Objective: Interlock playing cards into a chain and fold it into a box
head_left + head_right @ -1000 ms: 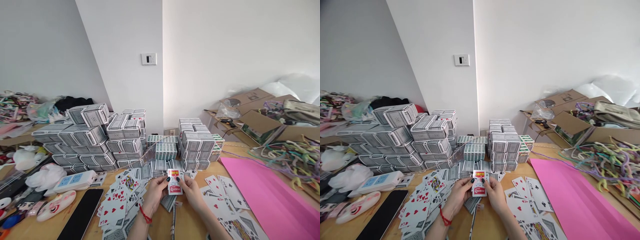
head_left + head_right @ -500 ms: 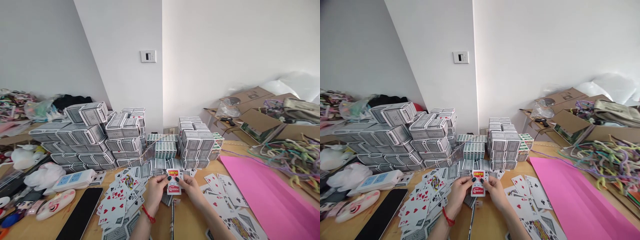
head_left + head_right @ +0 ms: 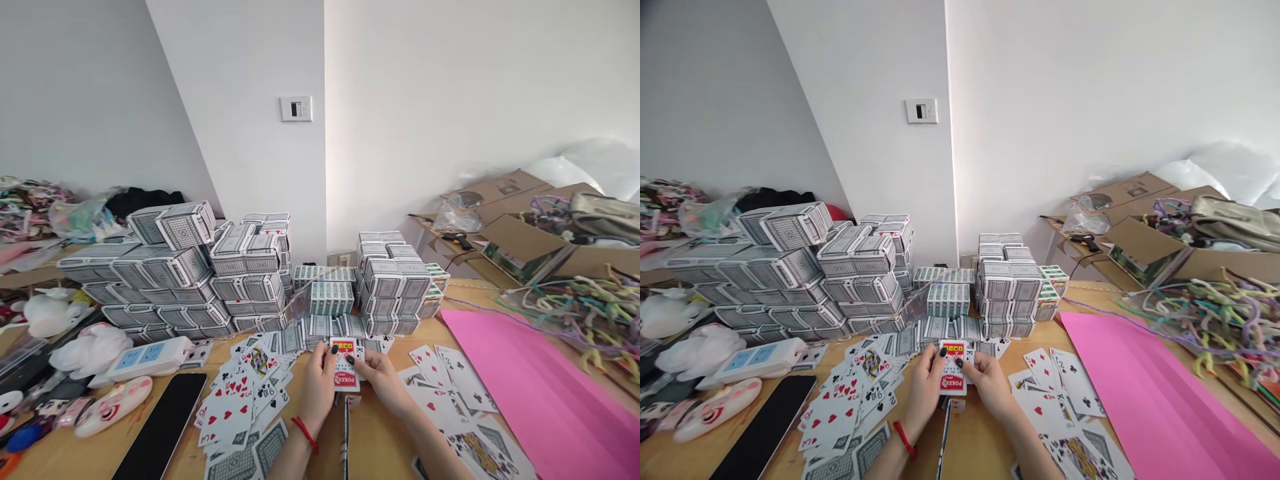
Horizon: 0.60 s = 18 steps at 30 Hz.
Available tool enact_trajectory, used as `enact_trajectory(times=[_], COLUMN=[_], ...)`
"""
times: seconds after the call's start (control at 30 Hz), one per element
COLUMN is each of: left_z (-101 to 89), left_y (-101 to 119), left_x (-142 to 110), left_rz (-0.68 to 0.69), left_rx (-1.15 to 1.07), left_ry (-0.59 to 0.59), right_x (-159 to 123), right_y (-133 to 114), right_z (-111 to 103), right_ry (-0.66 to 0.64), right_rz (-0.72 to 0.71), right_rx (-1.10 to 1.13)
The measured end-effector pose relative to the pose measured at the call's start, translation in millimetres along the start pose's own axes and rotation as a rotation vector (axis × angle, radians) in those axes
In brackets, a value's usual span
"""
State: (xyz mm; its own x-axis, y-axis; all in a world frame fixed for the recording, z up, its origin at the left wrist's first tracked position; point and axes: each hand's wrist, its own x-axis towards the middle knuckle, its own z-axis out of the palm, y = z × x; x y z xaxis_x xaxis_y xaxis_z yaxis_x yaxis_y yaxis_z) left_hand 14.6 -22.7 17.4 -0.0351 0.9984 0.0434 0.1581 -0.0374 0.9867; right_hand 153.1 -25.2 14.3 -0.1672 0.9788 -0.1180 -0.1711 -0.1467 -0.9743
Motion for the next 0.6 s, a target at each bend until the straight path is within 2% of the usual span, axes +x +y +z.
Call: enact_trajectory(times=[0.3, 0.6], left_z=[0.4, -0.2], left_y=[0.4, 4.2], left_x=[1.7, 1.0], left_rz=[-0.122, -0.056], left_rx=[-0.133, 0.003], left_ry=[0.045, 0.038], right_x=[-2.3, -3.8], right_y=[-4.5, -0.9], right_z=[3.4, 6.0], right_ry=[-0.02, -0.028], right_rz=[-0.026, -0.021], right_rx=[0.028, -0.003])
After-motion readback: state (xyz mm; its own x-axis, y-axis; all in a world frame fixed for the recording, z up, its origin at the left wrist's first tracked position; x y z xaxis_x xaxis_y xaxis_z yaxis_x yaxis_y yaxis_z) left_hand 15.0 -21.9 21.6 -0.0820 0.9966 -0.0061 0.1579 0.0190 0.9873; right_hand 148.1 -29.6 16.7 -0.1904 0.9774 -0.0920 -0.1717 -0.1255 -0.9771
